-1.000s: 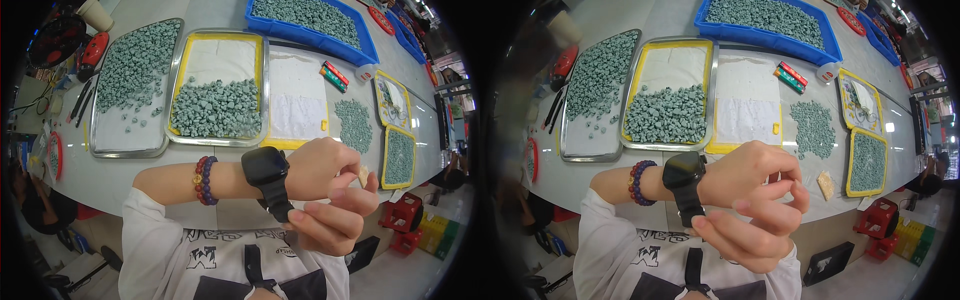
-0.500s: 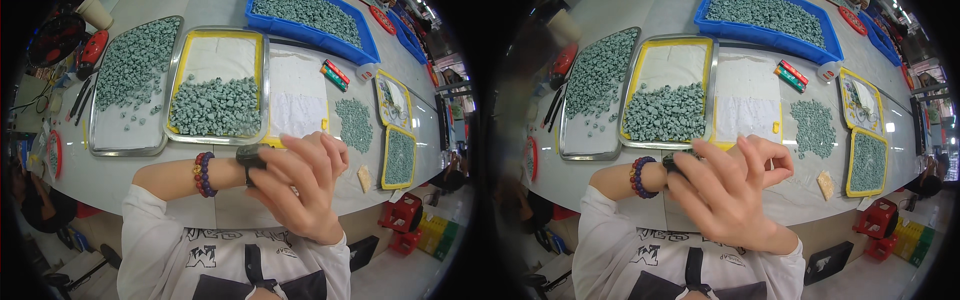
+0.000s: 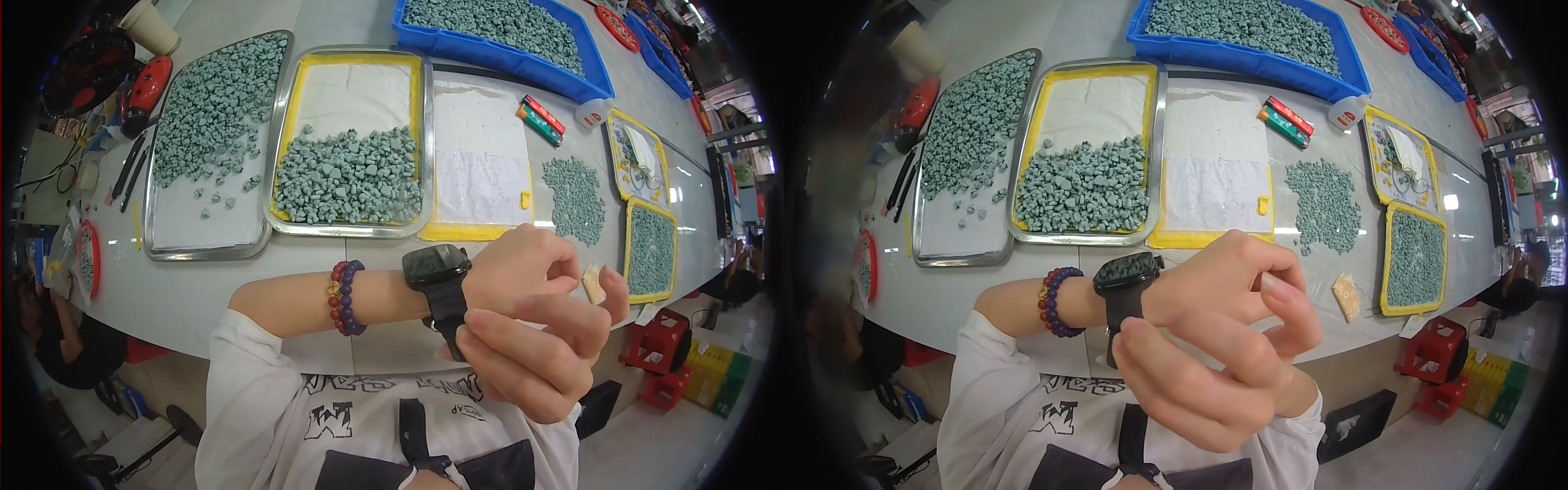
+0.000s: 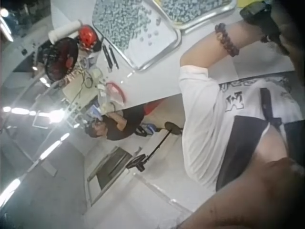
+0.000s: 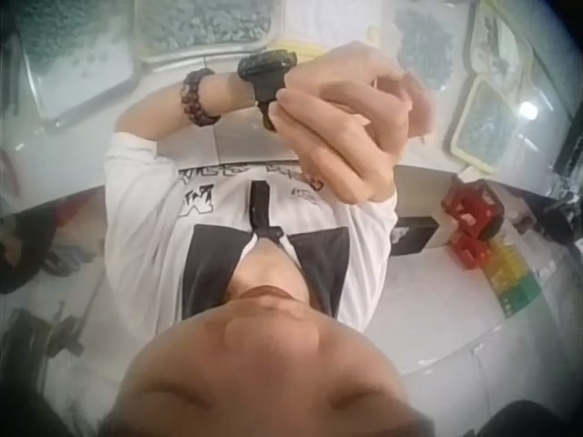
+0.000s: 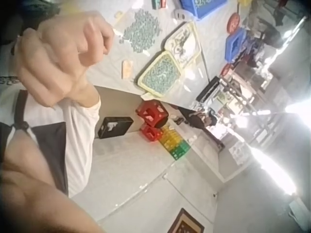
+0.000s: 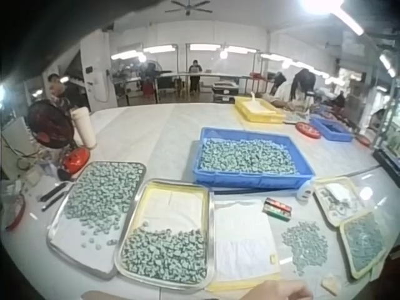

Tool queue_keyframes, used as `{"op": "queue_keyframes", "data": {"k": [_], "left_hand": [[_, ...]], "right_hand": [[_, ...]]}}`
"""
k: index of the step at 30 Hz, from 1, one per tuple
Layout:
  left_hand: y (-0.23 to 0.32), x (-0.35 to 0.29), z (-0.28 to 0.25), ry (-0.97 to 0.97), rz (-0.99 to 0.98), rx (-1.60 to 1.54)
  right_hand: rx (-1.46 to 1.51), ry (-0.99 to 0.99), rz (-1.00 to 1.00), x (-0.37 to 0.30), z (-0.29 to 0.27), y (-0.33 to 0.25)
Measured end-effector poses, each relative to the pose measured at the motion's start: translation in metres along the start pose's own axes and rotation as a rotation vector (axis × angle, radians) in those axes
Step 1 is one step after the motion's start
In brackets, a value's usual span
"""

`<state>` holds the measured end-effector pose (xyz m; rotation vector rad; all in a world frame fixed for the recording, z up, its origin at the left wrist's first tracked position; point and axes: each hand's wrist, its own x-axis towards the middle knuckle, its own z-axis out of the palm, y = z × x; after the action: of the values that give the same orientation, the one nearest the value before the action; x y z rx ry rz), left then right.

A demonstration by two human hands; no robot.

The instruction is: Apply glue to small green components and assemble them on a workbench.

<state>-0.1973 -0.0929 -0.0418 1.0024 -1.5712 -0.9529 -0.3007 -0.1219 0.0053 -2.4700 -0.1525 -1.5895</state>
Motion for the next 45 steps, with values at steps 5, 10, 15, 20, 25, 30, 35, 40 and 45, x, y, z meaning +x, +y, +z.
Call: {"op": "queue_keyframes", "data": {"k": [5,10,15,20,25,30,35,40,45], "left_hand": [[-0.004,0.009,-0.005,0.061,-0.090,-0.395],[0.004,0.031,-0.014,0.198,-0.289,-0.916],[0.017,0.033,-0.029,0.247,-0.446,-1.147],[0.021,0.034,-0.023,0.392,-0.324,-0.999],[0.020,0.034,-0.018,0.488,-0.227,-0.811],[0.018,0.031,-0.016,0.548,-0.160,-0.681],[0.010,0.026,-0.022,0.473,0.080,-0.083],[0.008,0.023,-0.035,0.449,0.314,0.404],[0.021,0.028,-0.029,0.635,0.108,-0.252]], "right_hand": [[-0.035,-0.329,0.211,0.016,-0.008,0.003],[-0.007,-0.371,0.273,0.015,-0.016,0.015],[-0.053,-0.304,0.229,-0.010,0.001,0.006],[-0.110,-0.264,0.234,-0.022,0.009,-0.002],[-0.178,-0.211,0.299,-0.023,0.016,-0.010],[-0.130,-0.114,0.351,-0.030,0.028,-0.012],[-0.230,-0.254,0.359,-0.023,0.006,-0.020],[0.029,-0.187,0.300,-0.020,-0.011,-0.023],[0.158,-0.329,0.423,-0.028,0.024,-0.028]]}}
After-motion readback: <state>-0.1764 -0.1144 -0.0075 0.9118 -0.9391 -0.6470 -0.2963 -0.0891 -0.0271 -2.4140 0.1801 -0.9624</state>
